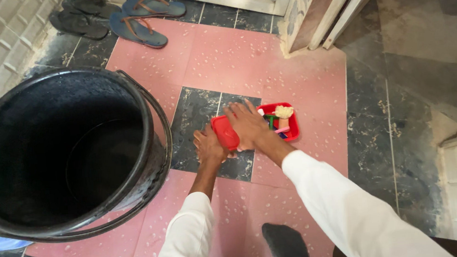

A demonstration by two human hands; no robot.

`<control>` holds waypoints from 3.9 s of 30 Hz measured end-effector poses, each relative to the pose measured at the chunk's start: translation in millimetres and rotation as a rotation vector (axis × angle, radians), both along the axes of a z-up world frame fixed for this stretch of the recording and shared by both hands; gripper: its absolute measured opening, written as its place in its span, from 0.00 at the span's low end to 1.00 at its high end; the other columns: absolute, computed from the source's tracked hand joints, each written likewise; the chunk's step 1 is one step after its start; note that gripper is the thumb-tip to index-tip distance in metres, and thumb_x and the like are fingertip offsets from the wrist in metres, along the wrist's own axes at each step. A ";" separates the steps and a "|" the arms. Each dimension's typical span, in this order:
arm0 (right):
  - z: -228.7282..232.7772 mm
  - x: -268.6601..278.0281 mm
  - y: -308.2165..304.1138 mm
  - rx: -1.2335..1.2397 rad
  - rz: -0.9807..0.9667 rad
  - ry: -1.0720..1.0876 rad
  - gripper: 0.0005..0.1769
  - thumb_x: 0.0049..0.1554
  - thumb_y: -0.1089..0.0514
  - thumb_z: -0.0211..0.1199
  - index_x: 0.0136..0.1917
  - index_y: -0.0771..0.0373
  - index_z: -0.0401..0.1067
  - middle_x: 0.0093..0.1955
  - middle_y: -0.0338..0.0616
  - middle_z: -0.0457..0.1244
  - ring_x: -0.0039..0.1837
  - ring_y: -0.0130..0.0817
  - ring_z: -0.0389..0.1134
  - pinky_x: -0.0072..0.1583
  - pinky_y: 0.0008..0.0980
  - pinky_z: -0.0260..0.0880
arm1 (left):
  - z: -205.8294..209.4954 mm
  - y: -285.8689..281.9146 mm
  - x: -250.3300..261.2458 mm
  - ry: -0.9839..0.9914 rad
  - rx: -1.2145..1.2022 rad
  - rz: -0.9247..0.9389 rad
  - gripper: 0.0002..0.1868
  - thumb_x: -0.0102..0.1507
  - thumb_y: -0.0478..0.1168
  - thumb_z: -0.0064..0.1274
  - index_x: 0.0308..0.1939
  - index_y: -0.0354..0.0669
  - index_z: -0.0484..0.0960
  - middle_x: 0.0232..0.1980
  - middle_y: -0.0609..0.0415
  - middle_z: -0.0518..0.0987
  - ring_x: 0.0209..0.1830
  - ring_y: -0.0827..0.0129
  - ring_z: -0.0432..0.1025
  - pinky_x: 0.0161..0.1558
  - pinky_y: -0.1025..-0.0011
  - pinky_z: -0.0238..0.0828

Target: The person washes several personal care items in a black bucket of water. They scrub a toothbrush, a razor, and a small pink object, then place them into a red container. Finally, they close the container and place it on a shelf.

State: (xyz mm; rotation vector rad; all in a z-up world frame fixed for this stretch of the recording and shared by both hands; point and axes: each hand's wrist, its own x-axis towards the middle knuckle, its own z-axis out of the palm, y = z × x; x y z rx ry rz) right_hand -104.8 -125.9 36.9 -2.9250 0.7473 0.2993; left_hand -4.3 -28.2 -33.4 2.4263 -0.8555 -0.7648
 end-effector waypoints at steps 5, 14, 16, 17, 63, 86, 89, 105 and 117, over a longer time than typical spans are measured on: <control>-16.8 23.2 -13.4 0.048 0.046 0.268 0.81 0.29 0.48 0.86 0.83 0.60 0.38 0.81 0.50 0.47 0.82 0.46 0.45 0.80 0.62 0.31 | -42.2 -2.9 11.1 0.034 -0.122 0.039 0.64 0.35 0.37 0.81 0.72 0.48 0.63 0.69 0.40 0.61 0.71 0.43 0.59 0.65 0.53 0.68; -5.0 20.0 -6.4 0.026 0.148 0.109 0.85 0.24 0.39 0.88 0.80 0.69 0.40 0.76 0.71 0.45 0.79 0.61 0.45 0.78 0.60 0.30 | -59.2 -5.5 11.3 0.132 -0.625 0.121 0.42 0.47 0.41 0.76 0.61 0.38 0.72 0.54 0.43 0.81 0.54 0.56 0.77 0.56 0.61 0.75; 6.6 15.8 -11.7 0.000 0.175 -0.028 0.81 0.25 0.40 0.87 0.78 0.72 0.44 0.73 0.70 0.49 0.78 0.61 0.47 0.77 0.61 0.36 | -48.5 -5.0 10.6 0.367 -0.887 0.232 0.37 0.54 0.40 0.71 0.63 0.36 0.69 0.51 0.45 0.80 0.47 0.64 0.77 0.48 0.65 0.77; 14.0 14.2 -14.5 -0.011 0.190 -0.097 0.79 0.25 0.41 0.87 0.77 0.73 0.46 0.72 0.69 0.50 0.77 0.62 0.49 0.77 0.61 0.39 | -43.1 -4.9 11.3 0.420 -0.904 0.251 0.32 0.58 0.39 0.65 0.63 0.36 0.70 0.49 0.47 0.81 0.45 0.67 0.77 0.46 0.68 0.77; 5.0 -104.5 -71.7 1.300 -0.901 -0.696 0.34 0.56 0.40 0.64 0.67 0.63 0.68 0.60 0.53 0.68 0.59 0.44 0.72 0.56 0.49 0.74 | 29.7 -21.0 -12.8 0.823 -0.560 0.151 0.22 0.61 0.43 0.62 0.55 0.43 0.72 0.47 0.52 0.77 0.45 0.68 0.76 0.48 0.60 0.78; 239.4 122.4 -23.0 1.265 -0.231 -0.551 0.43 0.55 0.30 0.57 0.71 0.62 0.62 0.59 0.54 0.68 0.51 0.47 0.75 0.49 0.49 0.79 | 270.7 70.2 174.5 0.796 -0.774 0.196 0.38 0.62 0.63 0.50 0.63 0.34 0.74 0.56 0.38 0.82 0.51 0.53 0.79 0.53 0.55 0.76; 264.3 140.0 -11.0 1.288 -0.079 -0.505 0.48 0.54 0.33 0.62 0.78 0.57 0.51 0.62 0.57 0.64 0.53 0.47 0.74 0.52 0.49 0.78 | 289.2 83.1 193.2 0.781 -0.813 0.237 0.39 0.60 0.64 0.51 0.62 0.34 0.75 0.56 0.38 0.80 0.50 0.51 0.79 0.52 0.53 0.78; 270.0 173.9 24.3 1.295 0.187 -0.538 0.68 0.40 0.65 0.77 0.84 0.52 0.40 0.78 0.51 0.53 0.72 0.46 0.64 0.54 0.44 0.81 | 312.8 115.7 228.8 0.619 -0.797 0.427 0.42 0.59 0.72 0.42 0.60 0.42 0.81 0.53 0.47 0.85 0.45 0.54 0.82 0.40 0.51 0.82; 307.2 198.2 16.7 1.284 0.198 -0.571 0.67 0.41 0.66 0.77 0.84 0.54 0.41 0.83 0.49 0.47 0.57 0.40 0.73 0.48 0.36 0.80 | 348.1 114.3 236.3 0.595 -0.807 0.453 0.39 0.66 0.68 0.33 0.62 0.41 0.78 0.57 0.47 0.83 0.52 0.60 0.80 0.48 0.51 0.79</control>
